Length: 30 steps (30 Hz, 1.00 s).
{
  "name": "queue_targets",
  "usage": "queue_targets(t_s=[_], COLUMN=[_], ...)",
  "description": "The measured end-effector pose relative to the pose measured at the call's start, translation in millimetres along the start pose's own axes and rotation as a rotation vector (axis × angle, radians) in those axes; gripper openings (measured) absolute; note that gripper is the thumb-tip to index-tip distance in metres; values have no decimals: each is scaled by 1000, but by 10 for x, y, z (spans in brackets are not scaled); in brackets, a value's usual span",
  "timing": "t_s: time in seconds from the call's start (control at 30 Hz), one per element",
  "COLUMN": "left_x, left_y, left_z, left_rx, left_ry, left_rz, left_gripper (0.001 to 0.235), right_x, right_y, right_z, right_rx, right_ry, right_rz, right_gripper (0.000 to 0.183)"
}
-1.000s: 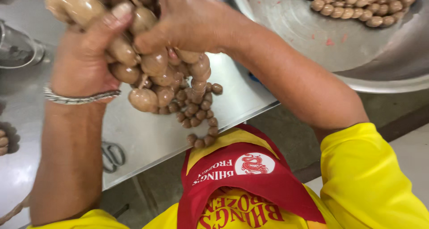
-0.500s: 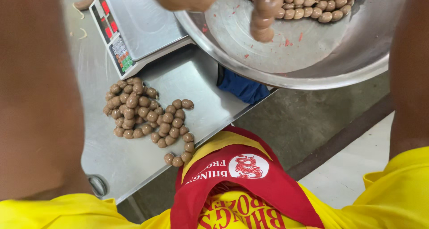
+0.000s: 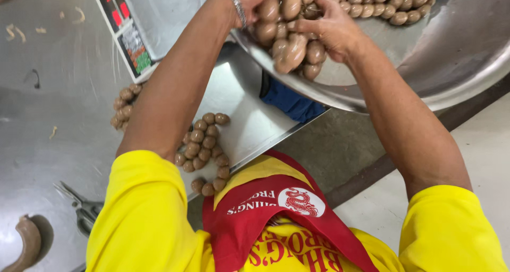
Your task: The person ties lengths of filled casing into individual sausage links by hand using a thin string, occasionally using shears to cut the string, and luego places finished links into a large metal bowl.
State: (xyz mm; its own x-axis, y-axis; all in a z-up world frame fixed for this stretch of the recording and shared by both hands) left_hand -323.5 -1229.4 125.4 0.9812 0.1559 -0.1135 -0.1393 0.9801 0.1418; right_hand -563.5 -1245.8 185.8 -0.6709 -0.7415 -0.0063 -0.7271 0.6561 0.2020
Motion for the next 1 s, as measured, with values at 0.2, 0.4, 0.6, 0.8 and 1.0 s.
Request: queue_targets(t_s=[0.2,0.4,0.6,0.8,1.0], left_x=[518,1385,1112,1272,1787], left_y=[404,2842,4548,4233,3704], left_z=[-343,-334,-1435,-1542,-1397], left_rx=[77,-293,373,199,460], left_ry=[-91,-437,-426,-1046,-1073], left_rz=[31,419,861,552,321], left_gripper=[35,36,97,131,146], right_x=[131,-624,-1834,-2541,-2920], right_y=[97,1229,926,525,351], right_z=[-61,150,1398,1914,2020], right_rx=[-79,284,193,652,689], right_ry=[514,228,1110,1342,1561], right_rz=[41,-262,-418,-729,-898], right_gripper=[57,51,119,95,73])
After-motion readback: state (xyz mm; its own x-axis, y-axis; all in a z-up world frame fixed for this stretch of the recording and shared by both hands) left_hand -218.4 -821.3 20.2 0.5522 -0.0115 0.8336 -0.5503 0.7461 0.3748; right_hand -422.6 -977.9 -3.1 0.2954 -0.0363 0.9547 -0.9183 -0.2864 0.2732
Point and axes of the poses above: each hand's wrist, its own y-axis away from the middle knuckle, its own x-axis out of the back of the hand, z = x × y, the point moved 1 cm from there along -y, towards the middle knuckle, and after that the axes turned 5 degrees about -z, right-handed, at the moved point
